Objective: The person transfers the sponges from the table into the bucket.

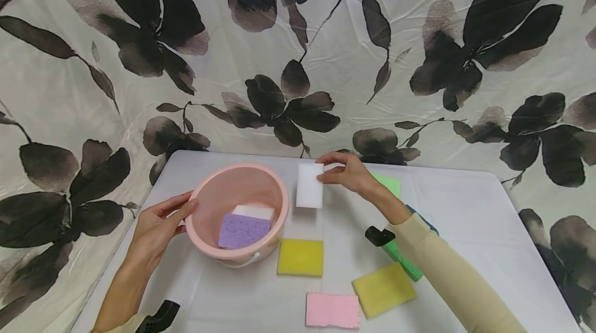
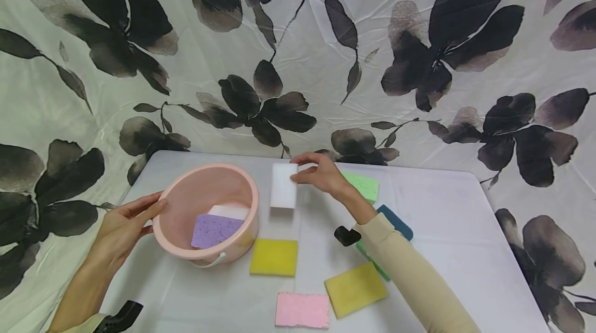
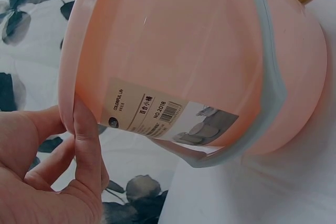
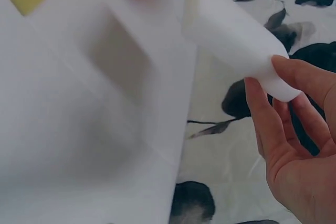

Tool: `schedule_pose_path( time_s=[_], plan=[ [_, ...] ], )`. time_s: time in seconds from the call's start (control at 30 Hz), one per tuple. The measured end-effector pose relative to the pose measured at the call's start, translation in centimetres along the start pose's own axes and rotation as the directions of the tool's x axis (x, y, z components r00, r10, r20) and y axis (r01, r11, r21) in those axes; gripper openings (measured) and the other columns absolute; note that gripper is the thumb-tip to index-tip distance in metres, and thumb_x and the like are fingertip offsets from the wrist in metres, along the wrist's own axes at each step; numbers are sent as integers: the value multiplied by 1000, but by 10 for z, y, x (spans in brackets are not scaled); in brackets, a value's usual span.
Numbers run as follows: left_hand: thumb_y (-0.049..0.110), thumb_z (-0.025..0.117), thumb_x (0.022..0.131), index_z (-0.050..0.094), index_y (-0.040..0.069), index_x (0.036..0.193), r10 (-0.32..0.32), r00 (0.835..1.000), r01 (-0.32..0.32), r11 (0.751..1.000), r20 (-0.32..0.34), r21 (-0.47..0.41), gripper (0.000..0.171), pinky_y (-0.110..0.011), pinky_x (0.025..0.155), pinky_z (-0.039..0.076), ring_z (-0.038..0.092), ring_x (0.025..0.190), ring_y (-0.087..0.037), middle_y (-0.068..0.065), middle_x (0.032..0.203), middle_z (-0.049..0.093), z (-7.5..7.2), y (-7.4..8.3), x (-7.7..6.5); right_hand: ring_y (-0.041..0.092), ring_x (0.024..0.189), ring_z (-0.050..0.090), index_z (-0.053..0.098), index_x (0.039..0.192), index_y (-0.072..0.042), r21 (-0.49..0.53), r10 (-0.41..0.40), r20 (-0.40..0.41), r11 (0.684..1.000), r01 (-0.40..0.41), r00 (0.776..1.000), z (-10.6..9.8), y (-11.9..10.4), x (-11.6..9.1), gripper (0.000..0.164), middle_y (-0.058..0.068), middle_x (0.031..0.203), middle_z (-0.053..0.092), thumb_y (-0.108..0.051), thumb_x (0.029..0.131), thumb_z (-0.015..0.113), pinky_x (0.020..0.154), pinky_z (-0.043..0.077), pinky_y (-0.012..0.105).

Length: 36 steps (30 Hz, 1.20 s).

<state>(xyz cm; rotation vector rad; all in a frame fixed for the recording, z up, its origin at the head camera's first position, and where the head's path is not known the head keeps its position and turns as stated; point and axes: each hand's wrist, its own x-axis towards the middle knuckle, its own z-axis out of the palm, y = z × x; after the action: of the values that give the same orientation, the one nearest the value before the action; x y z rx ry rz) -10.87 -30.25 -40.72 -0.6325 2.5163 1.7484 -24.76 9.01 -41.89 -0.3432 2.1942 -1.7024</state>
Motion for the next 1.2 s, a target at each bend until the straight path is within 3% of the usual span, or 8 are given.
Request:
schedule_pose_path(
  time_s=[0.57, 0.87, 1.1, 1.2],
  plan=[
    [48, 72, 94, 56, 6, 148, -18, 1000, 18, 1000, 15, -2, 70, -20, 75, 58, 64, 91, 3, -6, 137, 59, -2, 1, 2, 24, 99, 72, 69, 126, -5, -160, -62, 151, 983, 86, 987, -17, -54, -1, 42, 13, 125, 66, -7, 87, 82, 89, 58, 39],
    [45, 71, 96, 55, 5, 148, 0, 1000, 0, 1000, 20, -1, 68, -19, 76, 58, 65, 90, 3, -14, 143, 55, -1, 3, 1, 27, 104, 70, 68, 128, -6, -137, -66, 237, 985, 101, 969, -20, -80, 3, 42, 12, 123, 66, -5, 88, 80, 92, 58, 41],
    [47, 71, 96, 55, 5, 147, 5, 1000, -5, 1000, 17, 10, 68, -20, 75, 58, 65, 91, 4, -13, 140, 57, -1, 3, 1, 28, 103, 72, 69, 126, -5, -87, -99, 318, 987, 133, 943, -7, -95, 9, 41, 12, 121, 69, -4, 87, 81, 91, 59, 43],
    [48, 71, 95, 55, 5, 147, 8, 1000, -8, 1000, 20, 9, 69, -20, 75, 59, 65, 90, 4, -7, 134, 61, -2, 2, 1, 27, 103, 72, 70, 126, -6, -65, -107, 358, 988, 139, 928, 2, -101, 13, 41, 11, 121, 69, -4, 87, 81, 91, 59, 44]
  ],
)
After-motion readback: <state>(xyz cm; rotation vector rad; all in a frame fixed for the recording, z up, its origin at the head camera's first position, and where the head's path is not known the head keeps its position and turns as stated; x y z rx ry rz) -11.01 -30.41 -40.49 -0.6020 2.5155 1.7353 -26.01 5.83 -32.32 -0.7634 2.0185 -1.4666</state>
